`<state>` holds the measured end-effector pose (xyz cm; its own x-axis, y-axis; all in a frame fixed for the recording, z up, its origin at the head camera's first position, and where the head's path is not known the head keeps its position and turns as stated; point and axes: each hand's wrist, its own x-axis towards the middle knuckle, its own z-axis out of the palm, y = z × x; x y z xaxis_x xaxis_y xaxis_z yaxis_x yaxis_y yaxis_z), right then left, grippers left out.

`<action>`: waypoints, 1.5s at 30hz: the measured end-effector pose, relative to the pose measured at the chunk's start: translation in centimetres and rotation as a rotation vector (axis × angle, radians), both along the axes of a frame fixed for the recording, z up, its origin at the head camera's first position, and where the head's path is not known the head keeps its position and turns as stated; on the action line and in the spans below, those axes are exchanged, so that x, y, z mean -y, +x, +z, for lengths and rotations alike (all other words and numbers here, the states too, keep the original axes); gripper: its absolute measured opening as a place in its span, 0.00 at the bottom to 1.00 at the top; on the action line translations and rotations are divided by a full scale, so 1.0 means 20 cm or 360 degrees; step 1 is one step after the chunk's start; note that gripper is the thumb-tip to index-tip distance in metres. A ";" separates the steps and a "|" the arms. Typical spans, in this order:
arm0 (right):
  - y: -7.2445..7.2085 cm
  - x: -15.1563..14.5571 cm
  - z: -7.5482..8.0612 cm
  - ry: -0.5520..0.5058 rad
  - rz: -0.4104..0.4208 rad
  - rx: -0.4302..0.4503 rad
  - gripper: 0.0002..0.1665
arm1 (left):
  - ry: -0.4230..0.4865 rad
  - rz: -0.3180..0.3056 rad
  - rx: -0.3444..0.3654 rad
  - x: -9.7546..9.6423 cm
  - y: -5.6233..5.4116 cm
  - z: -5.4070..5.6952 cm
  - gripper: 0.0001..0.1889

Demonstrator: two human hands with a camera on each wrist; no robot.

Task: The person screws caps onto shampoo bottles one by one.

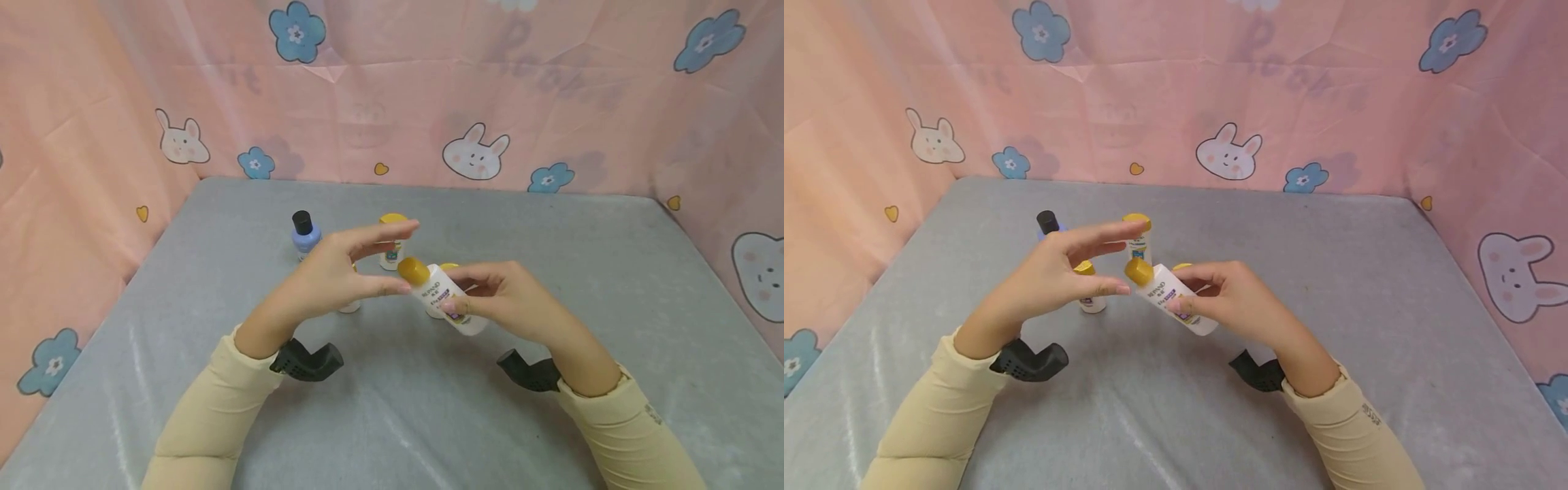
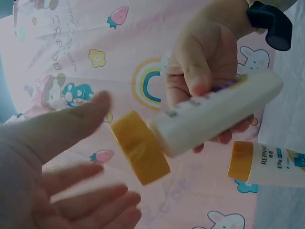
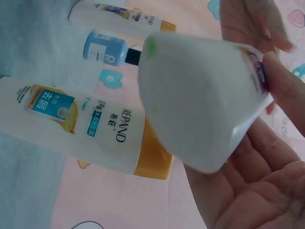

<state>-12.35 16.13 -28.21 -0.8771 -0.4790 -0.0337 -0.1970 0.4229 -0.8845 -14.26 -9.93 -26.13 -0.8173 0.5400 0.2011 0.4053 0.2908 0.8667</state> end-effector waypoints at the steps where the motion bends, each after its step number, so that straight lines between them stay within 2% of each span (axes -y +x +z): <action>1: 0.00 0.00 0.00 -0.0001 -0.0009 0.0004 0.20 | 0.0001 0.0088 0.0042 0.00 0.01 0.00 0.28; 4: 0.00 0.00 0.00 0.0026 -0.0036 0.0006 0.21 | -0.0011 0.0331 0.0155 -0.03 0.01 0.00 0.20; 6: 0.00 0.01 0.00 0.0043 -0.0048 0.0000 0.21 | -0.0047 0.0426 0.0232 -0.04 0.02 -0.01 0.16; 7: 0.00 0.01 0.00 0.0055 -0.0055 -0.0002 0.21 | -0.0057 0.0441 0.0257 -0.04 0.02 -0.01 0.14; 10: 0.00 0.01 0.00 0.0072 -0.0062 -0.0016 0.21 | -0.0042 0.0398 0.0314 -0.06 0.02 -0.01 0.12; 14: 0.00 0.01 0.00 0.0079 -0.0068 -0.0025 0.21 | -0.0051 0.0312 0.0288 -0.06 0.01 -0.02 0.13; 17: 0.00 0.01 0.00 0.0080 -0.0076 -0.0035 0.22 | -0.0015 0.0194 0.0299 -0.05 0.00 -0.02 0.18; 21: 0.00 0.01 0.00 0.0079 -0.0079 -0.0035 0.22 | 0.0078 0.0032 0.0377 -0.04 0.00 -0.02 0.24; 23: 0.00 0.01 0.00 0.0081 -0.0077 -0.0031 0.22 | 0.0108 0.0026 0.0381 -0.04 0.00 -0.01 0.26; 26: 0.00 0.01 0.00 0.0078 -0.0082 -0.0025 0.22 | 0.0115 0.0100 0.0362 -0.04 0.00 -0.01 0.25; 30: 0.00 0.01 0.01 0.0085 -0.0083 -0.0013 0.22 | 0.0003 0.0160 0.0263 -0.04 -0.01 -0.02 0.16; 33: 0.00 0.00 0.02 0.0094 -0.0082 0.0007 0.23 | -0.0023 0.0109 0.0223 -0.04 -0.01 -0.02 0.14; 38: 0.00 0.00 0.02 0.0107 -0.0087 0.0023 0.23 | 0.0052 -0.0003 0.0231 -0.04 -0.01 -0.02 0.19; 42: -0.01 -0.01 0.02 0.0084 -0.0082 0.0036 0.23 | 0.0063 0.0013 0.0226 -0.03 -0.01 -0.02 0.23; 45: -0.01 -0.01 0.01 0.0072 -0.0078 0.0040 0.23 | 0.0075 0.0007 0.0219 -0.03 -0.01 -0.02 0.21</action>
